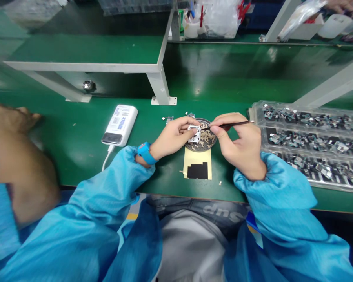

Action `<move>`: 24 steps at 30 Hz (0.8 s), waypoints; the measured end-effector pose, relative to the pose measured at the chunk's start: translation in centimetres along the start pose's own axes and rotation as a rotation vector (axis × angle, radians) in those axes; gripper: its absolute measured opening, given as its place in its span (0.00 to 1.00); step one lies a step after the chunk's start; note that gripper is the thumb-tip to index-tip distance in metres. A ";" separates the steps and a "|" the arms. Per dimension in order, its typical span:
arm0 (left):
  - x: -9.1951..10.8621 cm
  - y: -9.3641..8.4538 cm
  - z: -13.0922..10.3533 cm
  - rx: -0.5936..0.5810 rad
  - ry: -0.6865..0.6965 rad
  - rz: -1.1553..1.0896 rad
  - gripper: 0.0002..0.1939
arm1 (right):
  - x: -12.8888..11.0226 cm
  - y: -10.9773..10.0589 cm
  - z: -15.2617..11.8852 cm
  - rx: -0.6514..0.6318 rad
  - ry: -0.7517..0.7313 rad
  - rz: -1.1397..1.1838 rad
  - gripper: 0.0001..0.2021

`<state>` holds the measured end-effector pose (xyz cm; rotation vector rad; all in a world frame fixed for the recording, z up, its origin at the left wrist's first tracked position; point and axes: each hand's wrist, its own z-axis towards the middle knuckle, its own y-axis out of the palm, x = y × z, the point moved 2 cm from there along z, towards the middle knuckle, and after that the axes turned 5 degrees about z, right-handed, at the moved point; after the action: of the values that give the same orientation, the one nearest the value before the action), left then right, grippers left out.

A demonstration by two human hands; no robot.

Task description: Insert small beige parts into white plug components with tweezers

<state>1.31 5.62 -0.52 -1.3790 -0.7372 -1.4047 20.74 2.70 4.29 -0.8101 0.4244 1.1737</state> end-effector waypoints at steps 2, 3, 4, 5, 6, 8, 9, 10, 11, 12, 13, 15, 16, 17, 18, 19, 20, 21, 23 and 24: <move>0.0 0.0 0.0 -0.003 0.002 -0.001 0.06 | 0.0 0.1 0.0 0.004 0.009 -0.003 0.02; 0.0 0.0 0.0 -0.002 0.003 -0.003 0.06 | 0.0 0.1 0.0 0.006 0.011 -0.003 0.02; 0.0 0.0 0.0 0.000 0.003 -0.005 0.06 | 0.0 0.1 0.0 0.007 0.011 -0.003 0.02; 0.0 0.0 0.0 0.001 0.003 -0.005 0.06 | 0.0 0.1 -0.1 0.005 0.012 -0.004 0.02; 0.0 0.0 0.0 0.001 0.003 -0.004 0.06 | 0.0 0.1 -0.1 0.004 0.012 -0.006 0.02; -0.1 0.0 0.0 0.001 0.007 -0.006 0.07 | 0.0 0.0 -0.1 -0.004 0.010 -0.019 0.02; -0.1 0.1 0.0 -0.001 0.009 -0.010 0.07 | 0.0 0.0 -0.1 -0.014 0.007 -0.034 0.02; -0.2 0.1 0.0 -0.003 0.010 -0.017 0.07 | 0.1 0.0 0.0 -0.024 -0.001 -0.049 0.02; -0.2 0.1 0.1 -0.005 0.011 -0.025 0.07 | 0.1 0.1 0.0 -0.032 -0.015 -0.060 0.02; -0.3 0.1 0.1 -0.008 0.010 -0.032 0.07 | 0.1 0.1 0.0 -0.041 -0.033 -0.068 0.03; -0.3 0.1 0.1 -0.010 0.010 -0.038 0.07 | 0.1 0.1 0.0 -0.048 -0.051 -0.074 0.03; -0.4 0.1 0.1 -0.011 0.010 -0.041 0.07 | 0.0 0.1 0.0 -0.059 -0.081 -0.075 0.05; -0.4 0.1 0.1 -0.008 0.011 -0.040 0.07 | 0.0 0.2 0.0 -0.064 -0.091 -0.075 0.05; -0.4 0.1 0.1 -0.005 0.012 -0.041 0.07 | -0.1 0.2 0.0 -0.067 -0.097 -0.077 0.05; -0.4 0.1 0.1 -0.002 0.011 -0.045 0.07 | -0.1 0.2 0.0 -0.067 -0.102 -0.079 0.05; -0.5 0.1 0.1 -0.001 0.009 -0.051 0.07 | -0.1 0.2 -0.1 -0.063 -0.105 -0.077 0.06; -0.5 0.1 0.1 0.000 0.005 -0.058 0.07 | -0.2 0.2 -0.1 -0.056 -0.107 -0.071 0.06; -0.5 0.1 0.1 0.001 0.004 -0.069 0.07 | -0.2 0.2 -0.1 -0.046 -0.109 -0.063 0.06; -0.4 0.1 0.1 0.005 0.006 -0.091 0.08 | -0.2 0.2 -0.1 -0.038 -0.109 -0.053 0.06; -0.3 0.1 0.1 0.008 0.006 -0.105 0.08 | -0.2 0.2 -0.1 -0.039 -0.107 -0.054 0.06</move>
<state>1.37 5.79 -0.85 -1.3457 -0.8210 -1.4847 20.53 2.48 4.31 -0.7837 0.2908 1.1721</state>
